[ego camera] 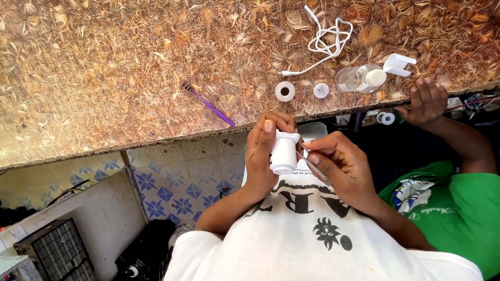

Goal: Disassembling and inspecting a multi-port USB wall charger to repair internal components.

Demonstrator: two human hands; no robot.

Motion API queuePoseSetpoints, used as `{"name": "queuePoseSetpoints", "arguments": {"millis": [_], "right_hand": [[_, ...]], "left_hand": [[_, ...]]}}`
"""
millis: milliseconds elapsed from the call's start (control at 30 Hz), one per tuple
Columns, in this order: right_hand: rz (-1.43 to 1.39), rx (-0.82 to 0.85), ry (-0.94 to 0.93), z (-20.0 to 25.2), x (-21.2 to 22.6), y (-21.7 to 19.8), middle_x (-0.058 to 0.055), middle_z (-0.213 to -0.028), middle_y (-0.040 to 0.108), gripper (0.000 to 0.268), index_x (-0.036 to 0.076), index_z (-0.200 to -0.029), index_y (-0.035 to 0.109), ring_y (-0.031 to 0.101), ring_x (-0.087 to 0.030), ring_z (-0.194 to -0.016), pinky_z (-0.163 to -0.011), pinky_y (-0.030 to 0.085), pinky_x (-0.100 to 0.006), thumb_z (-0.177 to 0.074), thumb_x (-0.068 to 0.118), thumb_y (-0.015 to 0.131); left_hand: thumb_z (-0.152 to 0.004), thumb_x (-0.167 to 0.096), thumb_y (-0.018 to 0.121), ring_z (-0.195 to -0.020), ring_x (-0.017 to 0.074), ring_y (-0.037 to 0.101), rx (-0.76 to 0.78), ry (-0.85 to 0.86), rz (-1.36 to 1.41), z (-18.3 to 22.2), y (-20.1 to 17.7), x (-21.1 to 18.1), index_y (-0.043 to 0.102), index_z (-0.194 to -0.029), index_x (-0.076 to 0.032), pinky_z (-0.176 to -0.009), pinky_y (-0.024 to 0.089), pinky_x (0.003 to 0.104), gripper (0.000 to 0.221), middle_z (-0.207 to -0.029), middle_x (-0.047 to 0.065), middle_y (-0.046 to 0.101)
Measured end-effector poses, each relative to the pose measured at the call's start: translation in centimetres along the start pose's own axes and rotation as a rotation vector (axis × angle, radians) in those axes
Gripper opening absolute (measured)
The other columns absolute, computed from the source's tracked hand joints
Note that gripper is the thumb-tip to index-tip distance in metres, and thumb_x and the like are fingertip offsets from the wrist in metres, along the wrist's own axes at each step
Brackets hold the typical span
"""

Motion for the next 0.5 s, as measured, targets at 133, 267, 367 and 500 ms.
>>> {"name": "queuePoseSetpoints", "arguments": {"millis": [133,267,367,500], "right_hand": [[-0.018,-0.005,-0.012,-0.1,0.3,0.1,-0.010,-0.060,0.061,0.019,-0.009,-0.116,0.061,0.053,-0.008,-0.041,-0.048,0.046,-0.019,-0.100,-0.001,0.054],[-0.037,-0.035,-0.006,-0.3,0.3,0.3,-0.009,-0.056,0.058,0.017,-0.010,-0.113,0.060,0.051,-0.009,-0.038,-0.044,0.044,-0.019,-0.099,-0.002,0.055],[-0.079,-0.071,-0.012,-0.4,-0.4,0.1,-0.008,-0.056,0.053,0.018,-0.010,-0.116,0.057,0.049,-0.009,-0.039,-0.043,0.043,-0.019,-0.102,0.001,0.053],[-0.052,-0.082,0.010,-1.9,-1.5,-1.2,-0.004,-0.057,0.045,0.032,-0.010,-0.121,0.056,0.039,-0.006,-0.043,-0.042,0.036,-0.018,-0.111,0.017,0.041]], "left_hand": [[-0.108,-0.033,0.045,-0.061,0.0217,0.068,-0.006,-0.012,0.003,0.0,0.4,-0.4,0.056,-0.095,0.000,-0.045,0.059,0.031,0.038,-0.085,0.015,0.055],[-0.108,-0.032,0.044,-0.059,0.0217,0.066,0.009,-0.004,0.014,-0.2,0.5,-0.3,0.056,-0.095,0.000,-0.046,0.057,0.032,0.037,-0.085,0.015,0.054],[-0.109,-0.030,0.044,-0.057,0.0228,0.065,0.011,0.003,0.036,-0.1,0.2,0.1,0.056,-0.095,0.000,-0.046,0.055,0.033,0.035,-0.086,0.015,0.054],[-0.110,-0.028,0.042,-0.056,0.0254,0.065,0.000,0.042,0.068,-0.4,-0.5,0.9,0.056,-0.096,0.001,-0.046,0.054,0.034,0.034,-0.087,0.017,0.055]]}}
Point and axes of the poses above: each hand's wrist, its own z-axis away from the middle knuckle, its own y-axis out of the palm, x = y × z, the point moved 3 cm from there along -z, towards the middle knuckle
